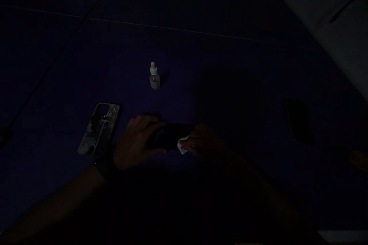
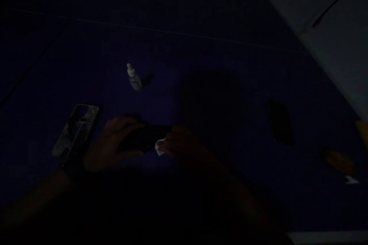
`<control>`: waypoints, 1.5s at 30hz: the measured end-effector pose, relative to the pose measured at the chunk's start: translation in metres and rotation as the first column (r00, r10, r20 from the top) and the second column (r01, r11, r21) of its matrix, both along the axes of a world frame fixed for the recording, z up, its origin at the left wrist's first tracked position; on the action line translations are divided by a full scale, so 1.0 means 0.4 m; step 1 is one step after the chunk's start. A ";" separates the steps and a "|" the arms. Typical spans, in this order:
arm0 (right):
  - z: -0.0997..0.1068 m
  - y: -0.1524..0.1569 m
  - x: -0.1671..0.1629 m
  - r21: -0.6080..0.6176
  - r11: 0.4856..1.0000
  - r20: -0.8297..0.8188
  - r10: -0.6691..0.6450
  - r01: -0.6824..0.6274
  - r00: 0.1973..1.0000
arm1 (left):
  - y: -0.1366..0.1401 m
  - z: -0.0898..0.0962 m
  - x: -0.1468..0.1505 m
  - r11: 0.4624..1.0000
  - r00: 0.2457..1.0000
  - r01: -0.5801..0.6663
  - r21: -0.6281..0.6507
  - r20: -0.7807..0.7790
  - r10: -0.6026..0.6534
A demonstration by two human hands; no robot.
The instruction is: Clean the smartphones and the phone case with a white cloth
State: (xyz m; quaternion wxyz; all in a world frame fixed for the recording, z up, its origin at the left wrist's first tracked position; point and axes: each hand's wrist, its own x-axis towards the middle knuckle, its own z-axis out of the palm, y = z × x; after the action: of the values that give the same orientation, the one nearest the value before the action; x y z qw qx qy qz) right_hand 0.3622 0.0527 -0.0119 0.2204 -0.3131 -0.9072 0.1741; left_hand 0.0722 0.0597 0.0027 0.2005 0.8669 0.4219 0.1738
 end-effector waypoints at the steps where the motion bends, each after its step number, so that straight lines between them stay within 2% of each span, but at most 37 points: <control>1: -0.002 0.001 -0.001 0.011 0.999 -0.009 -0.031 0.032 0.999 | 0.000 0.000 0.000 1.000 1.000 0.001 0.001 0.002 -0.001; 4: 0.003 0.002 0.010 0.011 0.995 -0.001 -0.094 0.094 0.996 | 0.000 0.001 0.000 1.000 1.000 -0.008 0.004 0.015 0.007; 9: 0.006 -0.008 0.008 -0.012 1.000 0.020 0.008 -0.008 1.000 | 0.000 -0.002 0.000 1.000 1.000 -0.006 -0.007 0.012 0.006; 14: 0.011 0.005 0.013 0.005 0.992 0.019 -0.129 0.129 0.991 | 0.000 -0.003 0.000 1.000 1.000 -0.013 0.012 0.016 0.013; 17: 0.018 0.002 0.014 -0.066 0.997 0.061 -0.043 0.047 0.997 | 0.000 0.000 0.002 1.000 1.000 -0.014 -0.009 0.009 0.014; 19: 0.019 0.001 0.008 -0.060 0.998 0.047 0.009 -0.006 0.999 | 0.000 0.002 0.003 1.000 1.000 -0.011 -0.019 0.009 0.011; 22: 0.023 0.002 0.013 0.005 0.999 0.021 -0.046 0.046 0.999 | 0.000 0.004 0.004 1.000 1.000 -0.013 -0.029 0.006 0.013; 24: 0.030 0.000 0.026 -0.021 0.998 0.047 -0.062 0.063 0.997 | 0.001 0.005 0.004 0.999 1.000 -0.016 -0.032 0.001 0.016; 27: 0.032 -0.007 0.025 -0.077 0.997 0.066 0.023 -0.018 0.998 | 0.001 0.008 0.005 0.999 1.000 -0.007 -0.037 -0.010 0.006; 29: 0.023 -0.008 0.012 -0.052 0.997 0.042 0.063 -0.061 0.997 | 0.002 0.010 0.005 0.999 1.000 -0.002 -0.038 -0.014 0.002; 32: 0.011 -0.003 0.002 0.012 1.000 0.014 -0.025 0.025 1.000 | 0.002 0.010 0.003 0.999 1.000 -0.006 -0.042 -0.010 0.005; 34: 0.013 -0.002 0.008 -0.005 0.997 0.033 -0.078 0.079 0.996 | 0.002 0.008 0.002 0.999 1.000 -0.007 -0.048 -0.003 0.007; 37: 0.023 -0.005 0.012 -0.060 0.998 0.068 -0.016 0.020 0.998 | 0.002 0.005 0.001 0.998 1.000 -0.001 -0.057 0.014 0.002; 39: 0.025 -0.006 0.005 -0.037 0.999 0.064 0.009 -0.007 0.998 | 0.001 0.005 0.002 0.998 1.000 0.001 -0.059 0.014 0.000; 42: 0.027 0.001 0.006 0.033 0.997 0.059 -0.077 0.075 0.995 | -0.001 0.005 0.003 0.999 1.000 -0.012 -0.044 0.007 0.012; 45: 0.029 0.001 0.018 0.000 0.996 0.093 -0.092 0.092 0.991 | -0.001 0.004 0.003 0.999 1.000 -0.023 -0.036 0.007 0.023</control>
State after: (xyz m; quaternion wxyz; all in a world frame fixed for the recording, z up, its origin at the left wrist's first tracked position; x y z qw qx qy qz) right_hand 0.3695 0.0533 -0.0002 0.1850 -0.3630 -0.9007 0.1511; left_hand 0.0736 0.0594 0.0044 0.2155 0.8576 0.4342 0.1718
